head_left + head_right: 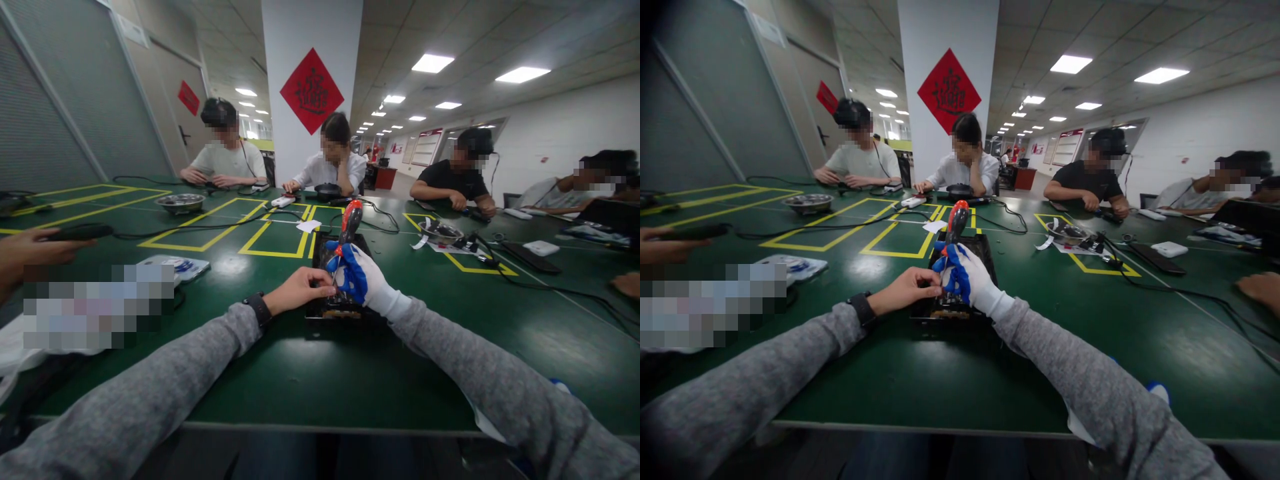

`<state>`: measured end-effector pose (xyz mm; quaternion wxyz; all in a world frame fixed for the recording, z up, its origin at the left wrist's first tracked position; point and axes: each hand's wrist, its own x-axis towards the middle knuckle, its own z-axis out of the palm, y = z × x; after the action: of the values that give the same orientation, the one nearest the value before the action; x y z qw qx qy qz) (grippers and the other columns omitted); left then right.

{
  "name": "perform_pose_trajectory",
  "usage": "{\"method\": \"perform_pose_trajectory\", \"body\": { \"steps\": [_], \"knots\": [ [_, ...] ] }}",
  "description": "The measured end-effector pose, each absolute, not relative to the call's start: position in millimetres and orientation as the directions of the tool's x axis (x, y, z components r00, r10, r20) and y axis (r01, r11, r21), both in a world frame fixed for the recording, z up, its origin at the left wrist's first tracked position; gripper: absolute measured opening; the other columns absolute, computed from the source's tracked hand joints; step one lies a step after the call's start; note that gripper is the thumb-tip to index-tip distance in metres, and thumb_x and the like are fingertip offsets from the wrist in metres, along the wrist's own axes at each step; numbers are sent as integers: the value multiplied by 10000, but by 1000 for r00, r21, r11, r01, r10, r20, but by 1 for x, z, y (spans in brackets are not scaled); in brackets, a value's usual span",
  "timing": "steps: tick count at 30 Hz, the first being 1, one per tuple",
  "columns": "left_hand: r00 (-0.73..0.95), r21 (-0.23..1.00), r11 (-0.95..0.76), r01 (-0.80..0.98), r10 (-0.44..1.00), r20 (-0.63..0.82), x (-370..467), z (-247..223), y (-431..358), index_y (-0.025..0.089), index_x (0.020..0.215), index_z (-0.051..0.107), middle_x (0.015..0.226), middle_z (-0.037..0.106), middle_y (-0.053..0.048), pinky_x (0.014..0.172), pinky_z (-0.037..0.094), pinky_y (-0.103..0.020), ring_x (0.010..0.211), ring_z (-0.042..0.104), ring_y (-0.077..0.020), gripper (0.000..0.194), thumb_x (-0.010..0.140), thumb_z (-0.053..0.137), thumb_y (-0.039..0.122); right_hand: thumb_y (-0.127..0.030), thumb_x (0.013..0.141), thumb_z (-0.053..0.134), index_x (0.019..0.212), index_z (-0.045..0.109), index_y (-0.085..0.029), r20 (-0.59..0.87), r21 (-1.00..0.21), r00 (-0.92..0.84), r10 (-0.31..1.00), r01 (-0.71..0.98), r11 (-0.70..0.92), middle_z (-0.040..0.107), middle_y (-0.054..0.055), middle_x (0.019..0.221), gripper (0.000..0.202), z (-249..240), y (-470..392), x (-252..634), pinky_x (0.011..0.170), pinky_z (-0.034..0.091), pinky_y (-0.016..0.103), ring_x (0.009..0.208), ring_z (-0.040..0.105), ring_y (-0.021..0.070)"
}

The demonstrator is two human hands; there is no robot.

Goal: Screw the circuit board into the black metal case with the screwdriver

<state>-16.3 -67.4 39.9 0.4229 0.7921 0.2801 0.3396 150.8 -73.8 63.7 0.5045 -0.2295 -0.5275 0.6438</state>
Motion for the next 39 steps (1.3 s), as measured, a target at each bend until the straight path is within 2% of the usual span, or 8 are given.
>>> {"method": "perform_pose_trajectory", "body": {
  "steps": [3,7,11,16,22,30,35,39],
  "knots": [
    [600,878,-454,149,748,285,-17,38,-66,95,683,621,659,612,-24,625,423,-221,625,541,-108,302,701,656,394,-424,801,544,1088,504,-171,207,-910,-351,913,-411,48,623,-10,635,385,66,-76,151,397,433,182,422,527,78],
    [686,907,-408,106,690,230,-21,39,-64,78,776,663,771,663,-82,682,436,-237,702,579,-130,328,756,604,400,-429,823,502,1054,506,-179,140,-917,-390,910,-399,-30,633,0,664,340,67,-73,152,388,451,215,422,556,103],
    [688,908,-410,90,684,240,-21,38,-65,88,791,653,768,660,-67,674,431,-225,704,578,-123,326,777,578,405,-384,827,511,1052,527,-175,195,-920,-379,905,-390,35,627,-4,691,307,66,-75,151,362,421,181,409,534,76],
    [599,881,-460,115,740,308,-19,34,-64,92,685,611,671,621,-22,637,426,-212,638,552,-103,280,694,676,365,-366,820,528,1105,501,-185,242,-910,-415,877,-411,56,623,-10,676,339,64,-77,149,373,420,177,417,530,75],
    [699,901,-423,93,672,244,-24,39,-64,81,800,674,809,673,-96,718,455,-249,757,600,-149,322,765,597,392,-404,841,478,1121,507,-180,174,-898,-478,861,-436,-60,611,-4,682,359,63,-68,155,393,442,194,446,546,85],
    [579,891,-440,114,758,300,-15,36,-66,100,713,632,687,633,-12,660,434,-215,647,560,-99,251,669,699,338,-378,827,518,1137,500,-180,213,-899,-403,890,-437,17,602,-11,654,369,65,-72,153,426,447,188,456,537,79],
    [706,900,-428,86,663,248,-19,41,-68,87,789,657,797,665,-70,740,441,-250,749,589,-135,272,767,599,353,-411,849,454,1141,494,-171,139,-910,-465,875,-409,-73,621,9,694,380,63,-70,154,403,457,219,442,547,98],
    [685,893,-443,79,675,274,-19,38,-65,97,776,626,758,649,-46,707,433,-235,718,576,-119,265,772,593,360,-355,853,470,1121,509,-163,193,-907,-415,889,-420,0,624,7,704,333,63,-71,154,396,443,184,435,537,75]
  ]
}}
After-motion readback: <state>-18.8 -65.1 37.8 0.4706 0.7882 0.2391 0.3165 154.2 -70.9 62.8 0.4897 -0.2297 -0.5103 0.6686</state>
